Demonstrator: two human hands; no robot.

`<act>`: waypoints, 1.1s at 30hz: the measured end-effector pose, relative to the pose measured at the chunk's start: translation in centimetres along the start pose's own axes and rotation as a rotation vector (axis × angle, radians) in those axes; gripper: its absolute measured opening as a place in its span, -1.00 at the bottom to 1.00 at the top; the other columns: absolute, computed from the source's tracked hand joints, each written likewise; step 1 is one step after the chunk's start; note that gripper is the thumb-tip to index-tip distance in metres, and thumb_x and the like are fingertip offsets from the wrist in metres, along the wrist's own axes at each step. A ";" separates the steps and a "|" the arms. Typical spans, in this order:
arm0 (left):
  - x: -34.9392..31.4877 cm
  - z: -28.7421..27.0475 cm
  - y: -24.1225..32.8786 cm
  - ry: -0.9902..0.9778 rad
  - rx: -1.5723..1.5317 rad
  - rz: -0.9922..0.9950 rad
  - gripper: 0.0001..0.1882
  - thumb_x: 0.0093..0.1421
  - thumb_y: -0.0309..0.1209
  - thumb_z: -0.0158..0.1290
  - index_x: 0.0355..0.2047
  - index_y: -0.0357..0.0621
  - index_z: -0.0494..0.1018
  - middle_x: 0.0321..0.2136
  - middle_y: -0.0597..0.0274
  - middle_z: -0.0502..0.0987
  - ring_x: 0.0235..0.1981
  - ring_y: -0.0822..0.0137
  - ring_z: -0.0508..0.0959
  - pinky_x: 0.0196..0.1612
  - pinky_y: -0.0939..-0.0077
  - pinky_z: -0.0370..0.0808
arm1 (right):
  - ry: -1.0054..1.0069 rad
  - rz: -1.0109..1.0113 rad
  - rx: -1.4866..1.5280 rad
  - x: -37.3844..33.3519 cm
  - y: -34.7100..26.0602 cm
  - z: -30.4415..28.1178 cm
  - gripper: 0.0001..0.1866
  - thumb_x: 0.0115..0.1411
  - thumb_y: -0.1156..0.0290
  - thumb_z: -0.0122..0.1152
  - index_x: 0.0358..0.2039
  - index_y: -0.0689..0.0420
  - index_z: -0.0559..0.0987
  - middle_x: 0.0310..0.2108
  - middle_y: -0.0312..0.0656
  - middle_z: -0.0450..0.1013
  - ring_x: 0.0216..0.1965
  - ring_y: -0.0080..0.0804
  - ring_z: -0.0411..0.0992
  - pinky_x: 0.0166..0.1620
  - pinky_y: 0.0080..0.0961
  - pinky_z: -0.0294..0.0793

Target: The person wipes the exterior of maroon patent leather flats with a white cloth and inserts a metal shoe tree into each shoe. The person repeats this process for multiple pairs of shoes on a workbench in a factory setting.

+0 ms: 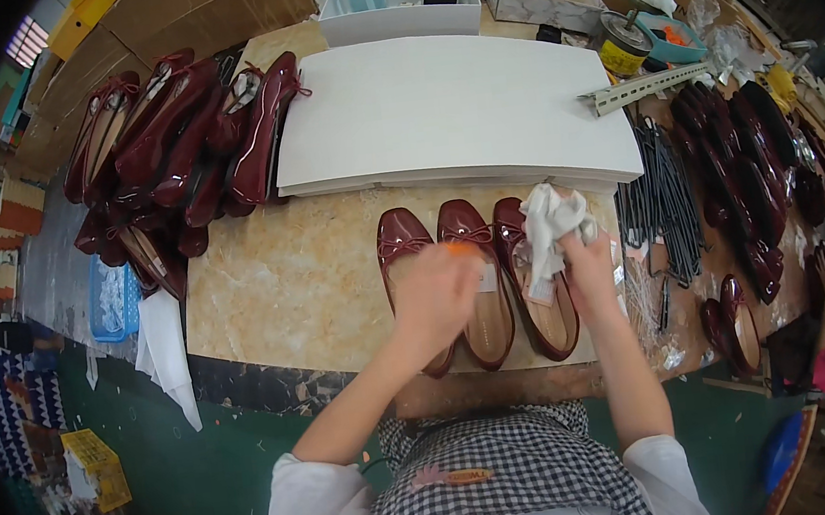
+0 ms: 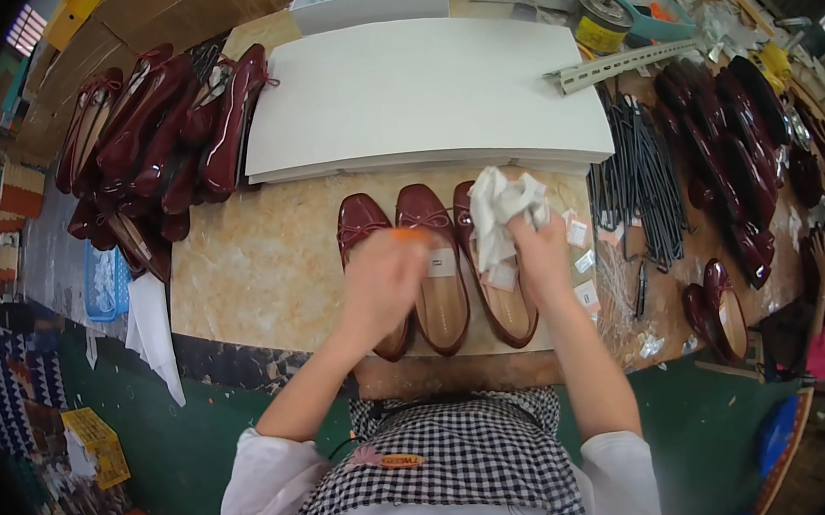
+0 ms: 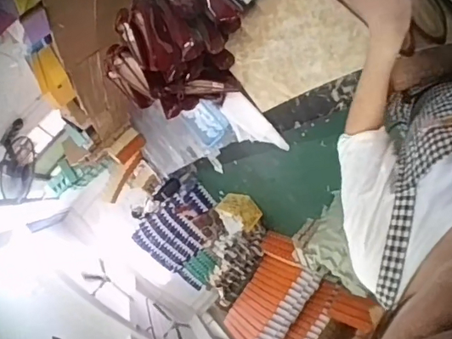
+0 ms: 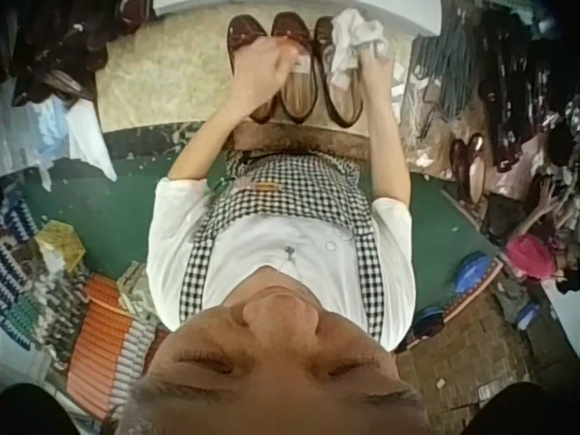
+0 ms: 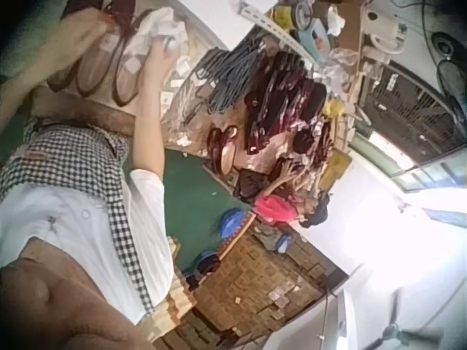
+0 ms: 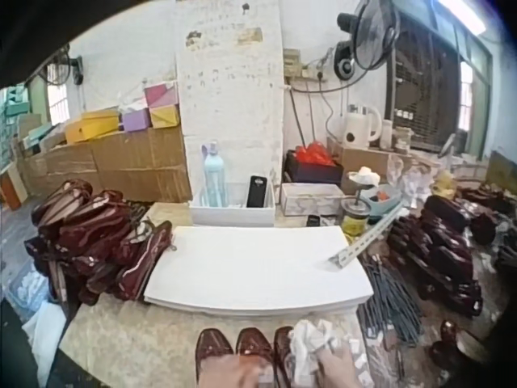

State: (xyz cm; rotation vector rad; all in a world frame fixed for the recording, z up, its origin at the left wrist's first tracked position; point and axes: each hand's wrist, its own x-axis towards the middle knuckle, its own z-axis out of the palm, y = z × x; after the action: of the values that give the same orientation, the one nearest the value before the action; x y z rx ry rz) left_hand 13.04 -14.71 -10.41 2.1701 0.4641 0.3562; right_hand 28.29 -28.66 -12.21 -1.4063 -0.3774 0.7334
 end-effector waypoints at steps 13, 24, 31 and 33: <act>-5.7 5.9 -0.1 -0.189 0.630 0.285 -0.27 0.06 0.10 0.08 -0.10 -0.43 0.49 -0.10 -0.18 0.47 0.02 -0.08 0.40 0.27 -0.13 0.00 | -0.202 -0.725 -1.503 2.0 5.3 6.9 -0.75 -0.02 0.43 0.17 -0.29 0.21 0.56 -0.31 -0.11 0.33 -0.30 -0.18 0.40 -0.29 -0.31 0.42; -5.0 4.6 0.8 -0.240 0.577 0.223 -0.23 0.05 0.12 0.07 -0.02 -0.41 0.43 -0.04 -0.31 0.43 0.03 -0.05 0.42 0.23 -0.05 0.10 | -0.149 -0.278 -1.160 4.2 2.9 5.9 -0.38 0.01 0.43 0.35 0.12 0.21 0.39 -0.15 0.01 0.36 -0.12 -0.06 0.44 -0.08 -0.32 0.47; -3.7 -1.7 2.4 -0.326 -1.095 -0.119 0.10 0.12 0.37 -0.17 0.39 -0.01 -0.36 0.27 -0.11 0.15 -0.17 0.14 0.57 0.03 0.33 0.44 | -0.367 0.181 0.186 -1.6 -2.3 2.7 -0.59 0.33 0.26 0.02 0.08 0.26 0.46 0.04 -0.14 0.42 -0.05 -0.44 0.41 0.05 -0.42 0.40; -4.2 -1.2 3.2 -0.471 -1.417 -0.136 0.14 0.08 0.46 -0.25 0.38 0.08 -0.50 0.34 -0.07 0.00 -0.25 0.17 0.59 -0.06 0.33 0.50 | -0.398 0.087 0.100 -3.5 -2.8 3.8 -0.58 0.37 0.21 -0.07 0.06 0.27 0.47 0.04 -0.16 0.45 -0.02 -0.45 0.41 0.06 -0.45 0.39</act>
State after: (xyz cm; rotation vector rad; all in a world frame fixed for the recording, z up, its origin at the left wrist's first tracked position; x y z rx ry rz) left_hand 9.48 -17.48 -7.52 0.7753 0.0111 0.0236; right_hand 23.91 -28.12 -8.27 -1.1850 -0.5826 1.0943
